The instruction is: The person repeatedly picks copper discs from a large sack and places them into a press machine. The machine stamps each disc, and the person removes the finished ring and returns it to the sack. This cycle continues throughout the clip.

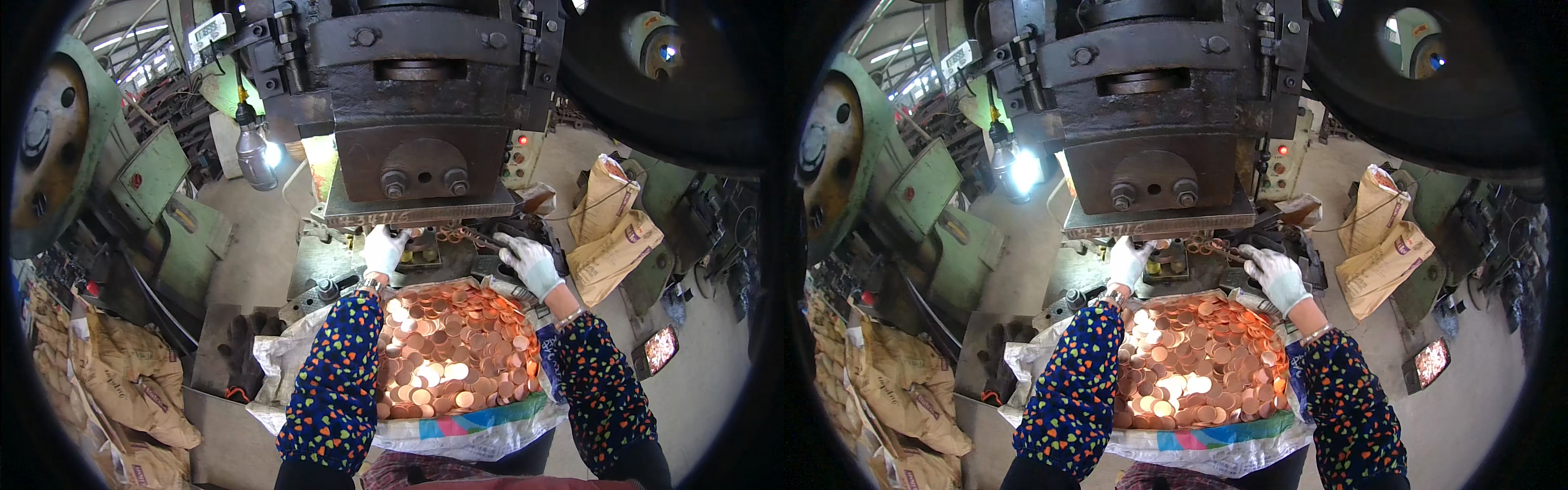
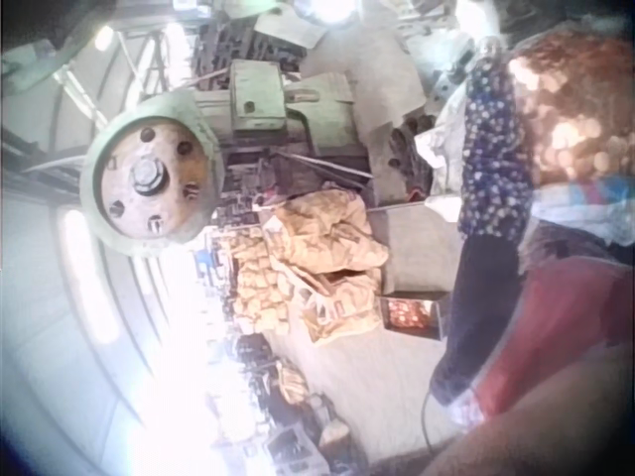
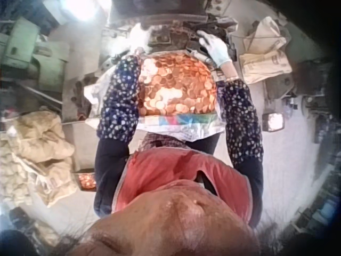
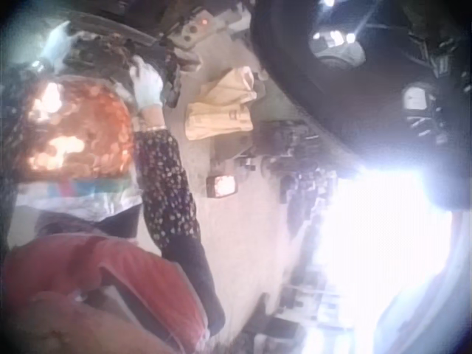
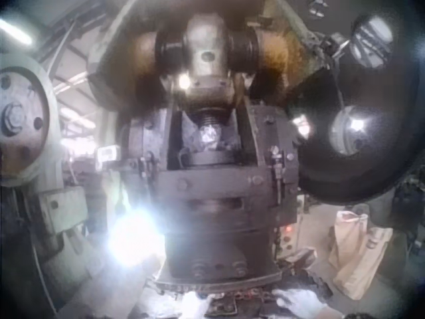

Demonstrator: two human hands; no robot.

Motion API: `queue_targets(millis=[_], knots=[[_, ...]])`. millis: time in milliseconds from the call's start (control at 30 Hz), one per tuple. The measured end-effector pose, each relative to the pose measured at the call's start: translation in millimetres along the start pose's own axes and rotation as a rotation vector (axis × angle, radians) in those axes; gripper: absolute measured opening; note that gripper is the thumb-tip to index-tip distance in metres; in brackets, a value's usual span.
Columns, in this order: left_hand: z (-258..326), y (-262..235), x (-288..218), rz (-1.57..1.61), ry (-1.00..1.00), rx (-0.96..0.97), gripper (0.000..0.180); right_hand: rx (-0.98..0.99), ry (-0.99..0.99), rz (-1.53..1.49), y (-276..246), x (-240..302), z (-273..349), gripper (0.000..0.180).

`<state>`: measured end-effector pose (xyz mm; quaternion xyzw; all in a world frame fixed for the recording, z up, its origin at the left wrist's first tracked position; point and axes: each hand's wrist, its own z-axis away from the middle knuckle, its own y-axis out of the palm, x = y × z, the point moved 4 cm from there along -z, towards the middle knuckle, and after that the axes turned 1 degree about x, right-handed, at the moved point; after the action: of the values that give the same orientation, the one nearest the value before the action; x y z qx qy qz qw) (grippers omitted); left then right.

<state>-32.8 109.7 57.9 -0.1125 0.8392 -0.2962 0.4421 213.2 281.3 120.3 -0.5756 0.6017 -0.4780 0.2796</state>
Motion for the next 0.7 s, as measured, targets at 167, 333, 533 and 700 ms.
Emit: queue_targets(millis=[167, 333, 533, 700], knots=[[-2, 7, -15, -0.072, 0.115, 0.012, 0.032, 0.108, 0.030, -0.055, 7, -4, 10, 0.036], [3, -1, -25, -0.246, 0.245, 0.013, 0.030, 0.083, -0.029, -0.029, 10, 1, 4, 0.036], [14, -14, -30, -0.191, 0.265, 0.064, 0.026, 0.207, 0.027, 0.032, 10, 14, 2, 0.033], [45, -49, -12, 0.019, 0.251, 0.122, 0.021, 0.181, -0.062, -0.100, 4, 32, 41, 0.034]])
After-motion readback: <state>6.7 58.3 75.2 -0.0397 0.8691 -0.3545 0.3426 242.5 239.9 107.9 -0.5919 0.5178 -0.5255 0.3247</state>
